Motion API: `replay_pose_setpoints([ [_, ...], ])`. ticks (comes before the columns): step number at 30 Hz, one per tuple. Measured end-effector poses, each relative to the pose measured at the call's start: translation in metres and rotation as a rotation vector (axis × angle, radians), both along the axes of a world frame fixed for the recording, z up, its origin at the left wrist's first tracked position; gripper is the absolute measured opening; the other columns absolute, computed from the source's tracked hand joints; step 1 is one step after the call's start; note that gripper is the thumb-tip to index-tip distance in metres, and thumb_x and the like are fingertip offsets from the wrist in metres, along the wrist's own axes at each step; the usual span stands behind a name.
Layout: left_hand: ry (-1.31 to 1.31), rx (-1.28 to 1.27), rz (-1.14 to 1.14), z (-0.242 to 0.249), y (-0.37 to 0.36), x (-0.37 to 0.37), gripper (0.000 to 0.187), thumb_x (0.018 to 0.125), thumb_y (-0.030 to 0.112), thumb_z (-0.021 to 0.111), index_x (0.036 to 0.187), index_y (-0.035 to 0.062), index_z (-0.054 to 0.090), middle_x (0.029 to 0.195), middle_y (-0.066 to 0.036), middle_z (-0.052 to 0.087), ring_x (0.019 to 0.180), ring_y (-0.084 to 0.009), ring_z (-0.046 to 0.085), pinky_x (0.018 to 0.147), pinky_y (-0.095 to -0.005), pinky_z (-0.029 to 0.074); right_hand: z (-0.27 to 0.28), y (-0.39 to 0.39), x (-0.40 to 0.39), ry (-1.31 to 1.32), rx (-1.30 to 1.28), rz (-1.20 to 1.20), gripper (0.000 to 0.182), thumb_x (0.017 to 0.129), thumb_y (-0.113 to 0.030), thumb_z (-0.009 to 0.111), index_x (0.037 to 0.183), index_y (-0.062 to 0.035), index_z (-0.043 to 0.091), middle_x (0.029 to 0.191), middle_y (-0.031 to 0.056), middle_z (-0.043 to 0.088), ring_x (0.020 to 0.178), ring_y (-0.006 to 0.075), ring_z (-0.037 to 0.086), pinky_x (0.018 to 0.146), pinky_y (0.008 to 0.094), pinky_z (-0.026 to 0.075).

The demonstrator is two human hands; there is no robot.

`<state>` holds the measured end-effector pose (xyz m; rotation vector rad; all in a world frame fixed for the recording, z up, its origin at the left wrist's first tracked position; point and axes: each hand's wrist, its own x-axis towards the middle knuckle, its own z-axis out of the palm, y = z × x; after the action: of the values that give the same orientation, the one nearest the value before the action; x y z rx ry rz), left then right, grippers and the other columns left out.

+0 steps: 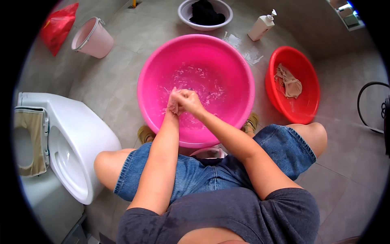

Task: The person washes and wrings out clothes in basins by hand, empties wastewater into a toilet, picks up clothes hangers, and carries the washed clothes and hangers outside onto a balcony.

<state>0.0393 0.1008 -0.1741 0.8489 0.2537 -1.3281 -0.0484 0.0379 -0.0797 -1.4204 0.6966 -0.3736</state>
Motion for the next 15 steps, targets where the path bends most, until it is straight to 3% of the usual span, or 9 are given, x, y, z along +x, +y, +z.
replay_pose_setpoints([
  [1, 0.068, -0.097, 0.003, 0.005, -0.002, 0.002, 0.053, 0.092, 0.051, 0.037, 0.100, 0.0037, 0.061, 0.089, -0.009, 0.064, 0.081, -0.0249, 0.063, 0.073, -0.0401, 0.055, -0.007, 0.010, 0.002, -0.076, -0.510, -0.030, 0.026, 0.078, -0.024, 0.068, 0.093, -0.0045, 0.059, 0.090, 0.0110, 0.063, 0.084, 0.0237, 0.063, 0.069, 0.0377, 0.052],
  [4, 0.235, -0.328, 0.007, 0.014, -0.011, 0.008, 0.052, 0.093, 0.050, 0.036, 0.102, 0.0040, 0.059, 0.094, -0.009, 0.062, 0.086, -0.0254, 0.062, 0.076, -0.0398, 0.054, 0.003, 0.024, -0.001, 0.008, -0.737, -0.026, 0.033, 0.073, -0.022, 0.069, 0.101, -0.0110, 0.058, 0.100, 0.0096, 0.059, 0.092, 0.0315, 0.059, 0.077, 0.0413, 0.050],
  [7, 0.280, -0.333, 0.027, 0.012, -0.026, 0.013, 0.052, 0.094, 0.050, 0.035, 0.105, 0.0043, 0.057, 0.099, -0.009, 0.061, 0.091, -0.0259, 0.060, 0.080, -0.0395, 0.053, 0.004, 0.009, 0.005, -0.024, -0.963, -0.115, 0.013, 0.079, -0.016, 0.063, 0.089, -0.0092, 0.059, 0.094, 0.0106, 0.061, 0.087, 0.0303, 0.062, 0.071, 0.0424, 0.052],
  [13, 0.122, -0.037, 0.110, 0.002, -0.053, -0.002, 0.050, 0.096, 0.049, 0.033, 0.109, 0.0049, 0.053, 0.110, -0.010, 0.058, 0.101, -0.0269, 0.058, 0.086, -0.0390, 0.052, -0.011, -0.036, 0.011, 0.327, -0.812, -0.046, 0.022, 0.087, -0.028, 0.053, 0.085, -0.0072, 0.060, 0.080, 0.0130, 0.063, 0.064, 0.0317, 0.064, 0.060, 0.0450, 0.053],
  [14, 0.078, 0.018, 0.120, 0.009, -0.054, -0.006, 0.050, 0.096, 0.049, 0.032, 0.110, 0.0050, 0.052, 0.112, -0.010, 0.057, 0.102, -0.0271, 0.057, 0.087, -0.0389, 0.052, -0.012, -0.045, 0.011, 0.452, -0.752, -0.034, 0.027, 0.088, -0.032, 0.050, 0.088, -0.0076, 0.062, 0.080, 0.0139, 0.064, 0.066, 0.0306, 0.065, 0.063, 0.0436, 0.054],
  [15, -0.012, 0.097, 0.132, 0.015, -0.056, -0.009, 0.047, 0.097, 0.046, 0.035, 0.111, 0.0036, 0.051, 0.106, -0.012, 0.060, 0.094, -0.0279, 0.061, 0.088, -0.0377, 0.052, -0.014, -0.058, 0.009, 0.544, -0.800, 0.039, 0.028, 0.088, -0.032, 0.049, 0.091, -0.0074, 0.063, 0.084, 0.0151, 0.066, 0.070, 0.0308, 0.066, 0.064, 0.0440, 0.054],
])
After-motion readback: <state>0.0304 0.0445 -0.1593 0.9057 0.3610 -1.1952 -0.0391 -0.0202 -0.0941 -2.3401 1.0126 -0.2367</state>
